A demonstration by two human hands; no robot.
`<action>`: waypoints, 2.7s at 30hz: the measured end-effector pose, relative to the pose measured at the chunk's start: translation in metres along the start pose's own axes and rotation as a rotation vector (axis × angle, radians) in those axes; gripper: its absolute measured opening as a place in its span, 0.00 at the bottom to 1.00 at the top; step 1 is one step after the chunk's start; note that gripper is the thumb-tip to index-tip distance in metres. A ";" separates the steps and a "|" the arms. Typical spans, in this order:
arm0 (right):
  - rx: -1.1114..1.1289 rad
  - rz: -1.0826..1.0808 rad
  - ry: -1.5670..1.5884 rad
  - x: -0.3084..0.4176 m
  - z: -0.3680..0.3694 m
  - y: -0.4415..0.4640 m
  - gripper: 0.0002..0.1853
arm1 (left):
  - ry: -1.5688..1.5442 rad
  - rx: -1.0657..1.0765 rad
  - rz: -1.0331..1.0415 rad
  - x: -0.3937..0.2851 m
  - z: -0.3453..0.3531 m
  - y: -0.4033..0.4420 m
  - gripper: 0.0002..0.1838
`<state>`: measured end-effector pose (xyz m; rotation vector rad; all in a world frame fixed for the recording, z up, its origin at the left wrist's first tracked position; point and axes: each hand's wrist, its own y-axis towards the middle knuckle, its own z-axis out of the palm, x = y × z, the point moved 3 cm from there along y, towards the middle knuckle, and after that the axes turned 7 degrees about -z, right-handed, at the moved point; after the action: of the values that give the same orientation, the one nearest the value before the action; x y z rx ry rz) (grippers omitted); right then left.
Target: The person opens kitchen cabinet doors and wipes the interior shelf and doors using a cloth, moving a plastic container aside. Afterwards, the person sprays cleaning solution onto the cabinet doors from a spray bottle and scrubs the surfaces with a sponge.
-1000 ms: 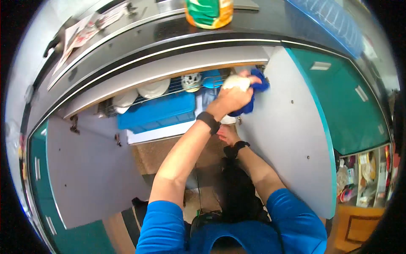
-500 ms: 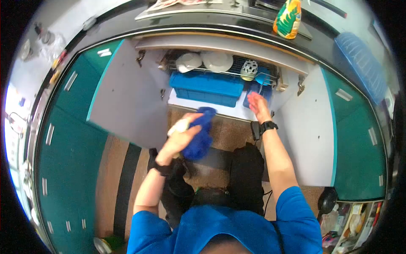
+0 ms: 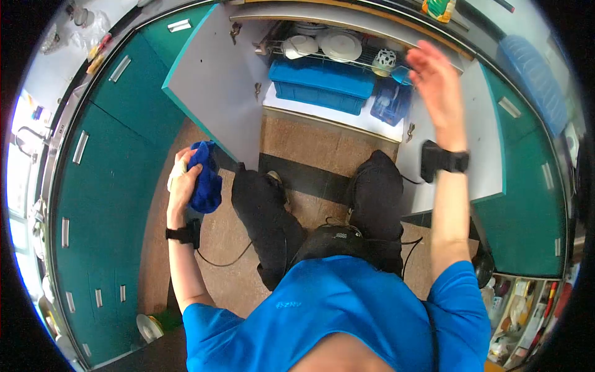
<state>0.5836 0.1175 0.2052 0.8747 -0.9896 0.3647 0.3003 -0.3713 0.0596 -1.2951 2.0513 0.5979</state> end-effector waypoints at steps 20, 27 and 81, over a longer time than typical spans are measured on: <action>0.188 0.650 -2.009 0.029 -0.193 -0.249 0.15 | 0.710 -0.182 0.316 -0.047 0.019 0.066 0.16; 0.778 0.166 -1.803 -0.018 -0.158 -0.238 0.30 | 0.781 -0.032 0.531 -0.075 0.049 0.078 0.13; 0.310 0.674 -0.240 -0.274 0.047 0.100 0.14 | 0.342 0.415 0.680 -0.238 0.240 0.215 0.26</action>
<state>0.3495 0.1726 0.0328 0.8537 -1.4711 1.0238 0.2449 0.0250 0.0715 -0.4630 2.7298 0.2035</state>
